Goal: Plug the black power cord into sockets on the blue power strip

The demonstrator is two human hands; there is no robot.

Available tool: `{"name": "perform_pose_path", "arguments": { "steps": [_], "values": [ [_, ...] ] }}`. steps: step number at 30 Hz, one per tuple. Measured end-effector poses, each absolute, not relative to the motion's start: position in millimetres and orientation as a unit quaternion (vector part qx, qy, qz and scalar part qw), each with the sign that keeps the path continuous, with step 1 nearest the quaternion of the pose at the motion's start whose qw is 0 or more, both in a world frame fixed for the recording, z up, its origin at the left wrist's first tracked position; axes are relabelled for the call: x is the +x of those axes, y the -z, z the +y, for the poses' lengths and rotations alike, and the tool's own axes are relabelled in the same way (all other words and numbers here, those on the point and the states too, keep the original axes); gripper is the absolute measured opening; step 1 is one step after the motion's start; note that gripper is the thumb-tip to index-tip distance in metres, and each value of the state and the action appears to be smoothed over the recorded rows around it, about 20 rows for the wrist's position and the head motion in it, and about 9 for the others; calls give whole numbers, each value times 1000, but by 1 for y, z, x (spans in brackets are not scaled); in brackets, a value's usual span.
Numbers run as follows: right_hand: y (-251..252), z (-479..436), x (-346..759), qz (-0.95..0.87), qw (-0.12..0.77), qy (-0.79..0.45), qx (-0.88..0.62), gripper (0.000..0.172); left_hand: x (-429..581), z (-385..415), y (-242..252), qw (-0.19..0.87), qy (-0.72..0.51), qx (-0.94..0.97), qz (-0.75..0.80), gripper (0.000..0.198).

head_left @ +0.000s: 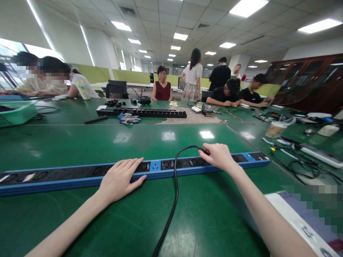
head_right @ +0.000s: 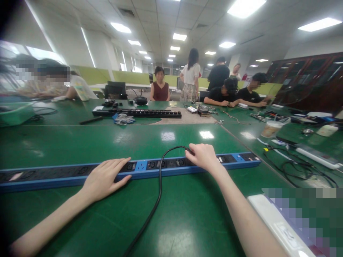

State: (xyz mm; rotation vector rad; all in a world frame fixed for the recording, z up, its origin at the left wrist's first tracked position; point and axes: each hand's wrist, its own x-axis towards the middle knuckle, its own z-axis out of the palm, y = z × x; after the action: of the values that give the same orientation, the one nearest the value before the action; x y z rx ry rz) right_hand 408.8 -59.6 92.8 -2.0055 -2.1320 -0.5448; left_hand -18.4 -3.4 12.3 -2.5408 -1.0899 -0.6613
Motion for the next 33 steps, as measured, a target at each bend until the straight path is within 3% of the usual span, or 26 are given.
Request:
{"name": "perform_pose_path", "arguments": {
  "steps": [6,11,21,27,33],
  "values": [
    [-66,-48,413,-628,169,134,-748,43,-18,-4,-13,146,235,-884,-378,69],
    [-62,-46,404,-595,183,111,-774,41,-19,-4,-13,155,223,-885,-379,70],
    [-71,-52,383,-616,61,118,-776,53,-19,-4,-12,154,226,-882,-384,70],
    [-91,-51,395,-658,11,31,-752,65,-19,-5,-13,149,229,-882,-384,70],
    [-105,-57,405,-694,-23,14,-720,56,-20,-4,-11,150,218,-884,-386,70]
  ]
}}
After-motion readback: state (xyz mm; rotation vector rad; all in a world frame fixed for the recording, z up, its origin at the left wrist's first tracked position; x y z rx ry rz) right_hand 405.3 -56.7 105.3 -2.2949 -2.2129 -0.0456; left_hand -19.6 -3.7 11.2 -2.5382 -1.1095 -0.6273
